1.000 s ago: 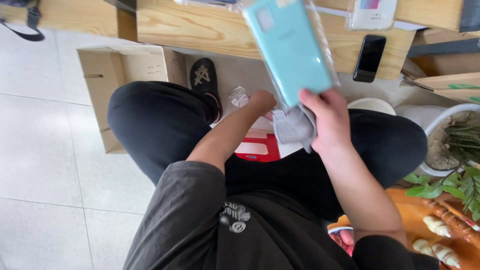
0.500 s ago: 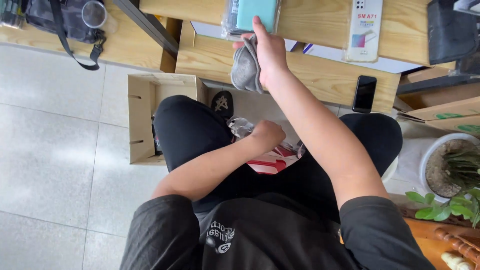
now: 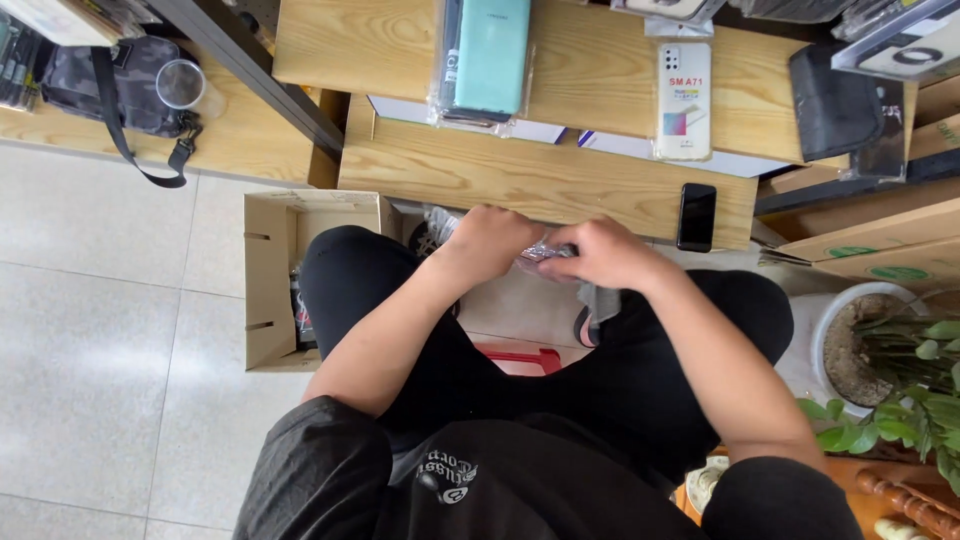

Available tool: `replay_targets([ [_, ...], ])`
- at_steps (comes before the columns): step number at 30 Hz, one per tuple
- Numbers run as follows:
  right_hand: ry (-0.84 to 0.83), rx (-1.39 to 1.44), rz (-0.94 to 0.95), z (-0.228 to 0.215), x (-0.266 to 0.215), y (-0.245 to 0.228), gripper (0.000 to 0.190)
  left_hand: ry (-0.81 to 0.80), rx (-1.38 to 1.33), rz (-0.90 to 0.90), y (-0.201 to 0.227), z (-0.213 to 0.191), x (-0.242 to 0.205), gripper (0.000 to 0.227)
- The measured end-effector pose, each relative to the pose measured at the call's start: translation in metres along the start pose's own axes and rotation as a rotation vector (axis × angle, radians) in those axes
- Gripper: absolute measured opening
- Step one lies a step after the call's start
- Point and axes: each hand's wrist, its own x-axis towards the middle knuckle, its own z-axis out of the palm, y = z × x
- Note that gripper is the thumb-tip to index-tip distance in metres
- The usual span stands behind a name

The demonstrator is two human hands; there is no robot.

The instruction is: The person is cleaning various phone cases by wiping them with a cloth and then placing them into plastic packaging.

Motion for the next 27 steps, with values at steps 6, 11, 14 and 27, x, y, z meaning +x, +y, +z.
replay_targets([
  [6,0.191,-0.072,-0.207,0.017,-0.008,0.033,0.037,0.390,0.072,0.118,0.006,-0.011,-0.005,0.025],
  [11,0.137,0.270,-0.117,0.016,-0.012,0.043,0.030,0.447,-0.089,0.081,0.007,-0.068,-0.019,0.030],
  [14,0.220,0.687,-0.118,0.017,-0.014,0.052,0.019,0.711,-0.326,-0.015,-0.004,-0.105,-0.035,0.033],
  [27,0.511,1.432,-0.015,0.028,0.025,0.026,0.017,0.793,-1.827,-0.659,-0.032,-0.022,0.002,0.062],
])
